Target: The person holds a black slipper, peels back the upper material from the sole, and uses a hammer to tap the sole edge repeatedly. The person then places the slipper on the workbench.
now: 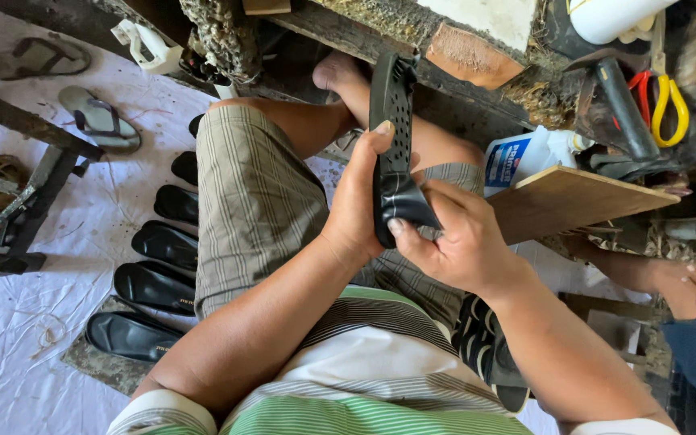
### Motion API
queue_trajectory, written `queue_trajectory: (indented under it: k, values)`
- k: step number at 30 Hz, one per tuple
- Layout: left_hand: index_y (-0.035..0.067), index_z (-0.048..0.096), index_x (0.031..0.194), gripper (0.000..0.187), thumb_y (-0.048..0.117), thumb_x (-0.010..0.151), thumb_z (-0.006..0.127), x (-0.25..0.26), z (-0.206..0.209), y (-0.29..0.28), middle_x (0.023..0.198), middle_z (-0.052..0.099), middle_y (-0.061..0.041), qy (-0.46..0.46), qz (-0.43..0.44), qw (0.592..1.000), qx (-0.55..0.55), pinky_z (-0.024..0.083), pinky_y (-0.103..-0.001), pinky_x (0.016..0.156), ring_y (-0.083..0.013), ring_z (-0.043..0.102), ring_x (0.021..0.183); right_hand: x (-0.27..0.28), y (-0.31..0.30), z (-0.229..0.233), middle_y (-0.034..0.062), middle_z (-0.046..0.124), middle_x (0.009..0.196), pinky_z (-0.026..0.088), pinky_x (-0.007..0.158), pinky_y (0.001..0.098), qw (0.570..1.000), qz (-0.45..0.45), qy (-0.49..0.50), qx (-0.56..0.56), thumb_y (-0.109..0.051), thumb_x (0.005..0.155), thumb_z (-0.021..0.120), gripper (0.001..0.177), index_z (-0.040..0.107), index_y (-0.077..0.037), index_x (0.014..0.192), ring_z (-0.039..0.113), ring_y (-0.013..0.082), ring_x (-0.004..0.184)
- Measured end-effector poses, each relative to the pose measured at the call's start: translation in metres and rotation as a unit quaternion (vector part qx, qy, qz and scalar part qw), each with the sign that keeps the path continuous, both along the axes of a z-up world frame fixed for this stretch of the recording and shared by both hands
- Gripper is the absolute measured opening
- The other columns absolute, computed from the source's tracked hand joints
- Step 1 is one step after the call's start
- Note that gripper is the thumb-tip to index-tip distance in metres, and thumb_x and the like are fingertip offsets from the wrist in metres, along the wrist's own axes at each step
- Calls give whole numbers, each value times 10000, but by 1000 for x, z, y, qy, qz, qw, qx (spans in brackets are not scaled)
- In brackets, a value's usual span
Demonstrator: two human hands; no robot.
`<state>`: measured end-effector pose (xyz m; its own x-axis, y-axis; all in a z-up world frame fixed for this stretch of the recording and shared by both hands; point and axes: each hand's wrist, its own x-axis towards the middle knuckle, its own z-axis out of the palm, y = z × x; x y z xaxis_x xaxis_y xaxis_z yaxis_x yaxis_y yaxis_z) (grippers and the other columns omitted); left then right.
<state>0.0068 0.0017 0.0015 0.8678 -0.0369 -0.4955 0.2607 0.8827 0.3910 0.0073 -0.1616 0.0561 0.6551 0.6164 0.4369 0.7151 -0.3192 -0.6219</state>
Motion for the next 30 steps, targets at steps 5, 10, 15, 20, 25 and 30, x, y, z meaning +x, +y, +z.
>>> queue_trajectory:
  k: [5,10,15,20,25,30]
  values:
    - [162,520,1919,938,513,1107,832,0,7,7,1586,637,-318,-111,37,984,131,648,-616,1254,-435,697,1420,-6,-14,-41,84,652,757,519,543,441,985,-69,157,-8,-171,963,953,186,823,-44,1004,653,145,722]
    - [215,552,1880,833,550,1152,781,-8,1,13,1593,622,-301,-171,33,976,129,612,-676,1261,-422,600,1416,-9,-2,-6,176,796,841,575,629,480,955,-94,279,-22,-156,875,1011,356,868,-42,1180,726,243,760]
    - [203,510,1911,904,580,1138,788,3,-8,10,1600,619,-346,-150,23,984,97,639,-677,1202,-466,620,1413,-4,6,18,164,813,969,658,648,401,996,8,85,14,-162,998,998,248,843,-17,1125,786,324,801]
    - [210,484,1928,959,598,1114,810,-4,-2,8,1615,633,-370,-123,7,989,80,596,-675,1252,-457,609,1401,-2,-7,-9,170,818,1013,656,645,482,997,5,-72,-34,-217,1119,895,222,866,-7,1055,783,406,795]
    - [213,473,1932,889,519,1157,781,-13,14,14,1606,665,-291,-206,37,961,182,586,-619,1272,-398,639,1438,1,-17,-48,65,675,842,513,603,489,973,-14,230,18,-153,1058,856,137,798,-42,1000,700,158,824]
    - [221,369,1992,953,580,1195,746,-8,-8,11,1761,566,-259,-268,50,946,178,536,-654,1395,-414,572,1616,9,-5,3,146,706,856,538,676,542,964,13,262,-51,-120,981,901,156,797,-12,1024,729,242,867]
